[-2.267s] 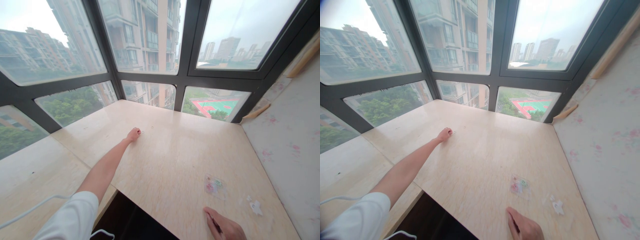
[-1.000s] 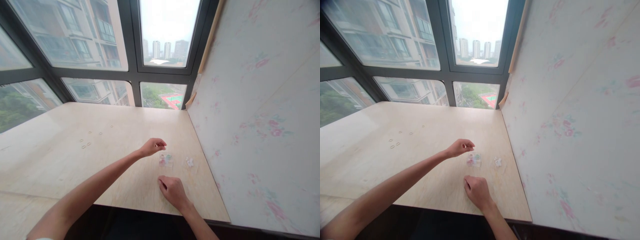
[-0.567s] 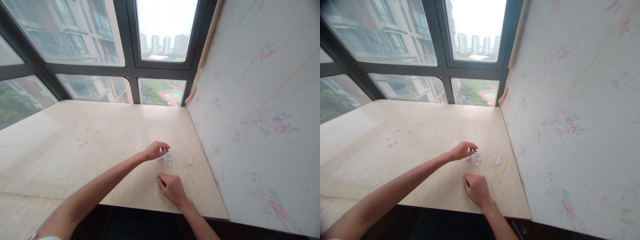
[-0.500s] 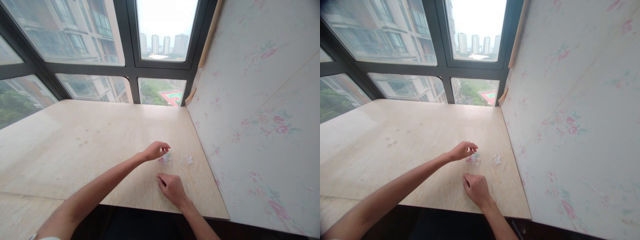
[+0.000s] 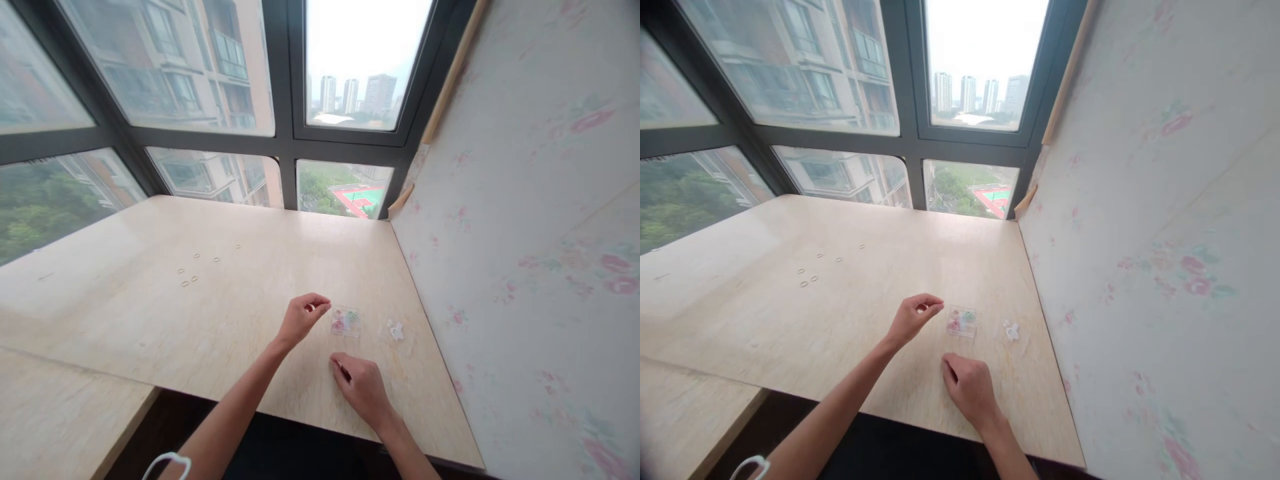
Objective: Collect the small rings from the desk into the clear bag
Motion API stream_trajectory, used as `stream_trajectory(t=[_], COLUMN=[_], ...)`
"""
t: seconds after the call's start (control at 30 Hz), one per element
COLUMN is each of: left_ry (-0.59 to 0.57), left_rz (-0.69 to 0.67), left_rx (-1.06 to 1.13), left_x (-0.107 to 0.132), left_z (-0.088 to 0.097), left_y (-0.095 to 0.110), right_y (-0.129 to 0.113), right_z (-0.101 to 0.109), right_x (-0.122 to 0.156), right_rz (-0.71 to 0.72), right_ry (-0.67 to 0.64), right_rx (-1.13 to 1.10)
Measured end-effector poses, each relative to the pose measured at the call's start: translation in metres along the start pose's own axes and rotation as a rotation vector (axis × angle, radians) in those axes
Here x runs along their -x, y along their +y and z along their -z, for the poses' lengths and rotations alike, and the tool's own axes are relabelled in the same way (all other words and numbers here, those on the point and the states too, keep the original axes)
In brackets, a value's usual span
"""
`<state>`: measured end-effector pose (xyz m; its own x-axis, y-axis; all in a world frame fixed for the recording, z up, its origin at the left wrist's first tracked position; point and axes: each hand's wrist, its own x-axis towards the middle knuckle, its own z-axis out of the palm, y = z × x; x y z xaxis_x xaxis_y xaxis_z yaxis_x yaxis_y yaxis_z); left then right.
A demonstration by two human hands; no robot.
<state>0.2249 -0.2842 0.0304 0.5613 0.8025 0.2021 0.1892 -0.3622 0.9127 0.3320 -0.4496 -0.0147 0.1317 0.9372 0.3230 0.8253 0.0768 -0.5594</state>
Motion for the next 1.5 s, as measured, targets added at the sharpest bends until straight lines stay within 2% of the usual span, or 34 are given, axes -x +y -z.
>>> stream_trajectory(t=[0.17, 0.27, 0.4, 0.6, 0.73, 0.9, 1.1, 1.2, 1.3, 1.5], left_ry=[0.092, 0.072, 0.011, 0.012, -0.066, -0.126, -0.039, -0.007, 0.015, 0.114], left_rz=[0.132, 0.145, 0.149, 0.197, 0.158, 0.026, -0.109, -0.182, -0.259, -0.327], left_rx=[0.026, -0.02, -0.114, -0.18, -0.153, -0.157, -0.181, -0.206, -0.249, -0.33], left_x=[0.05, 0.082, 0.117, 0.144, 0.151, 0.154, 0.153, 0.154, 0.153, 0.151], left_z=[0.018, 0.035, 0.068, 0.119, 0.134, 0.131, 0.122, 0.116, 0.109, 0.092], left_y=[-0.009, -0.013, -0.023, -0.045, -0.054, -0.062, -0.073, -0.085, -0.1, -0.121], right_y=[0.002, 0.004, 0.007, 0.002, -0.021, -0.068, -0.111, -0.128, -0.144, -0.157], right_z=[-0.001, -0.003, -0.004, -0.007, -0.021, -0.049, -0.101, -0.134, -0.164, -0.207], right_x=[0.002, 0.003, 0.004, -0.001, -0.02, -0.077, -0.18, -0.23, -0.271, -0.332], right_rz=[0.012, 0.041, 0.081, 0.046, 0.068, 0.101, 0.189, 0.214, 0.209, 0.163], right_ry=[0.012, 0.026, 0.059, 0.05, -0.068, -0.224, -0.237, -0.279, -0.345, -0.382], right_rx=[-0.023, -0.008, 0.031, 0.01, -0.06, -0.186, -0.22, -0.141, 0.033, 0.207])
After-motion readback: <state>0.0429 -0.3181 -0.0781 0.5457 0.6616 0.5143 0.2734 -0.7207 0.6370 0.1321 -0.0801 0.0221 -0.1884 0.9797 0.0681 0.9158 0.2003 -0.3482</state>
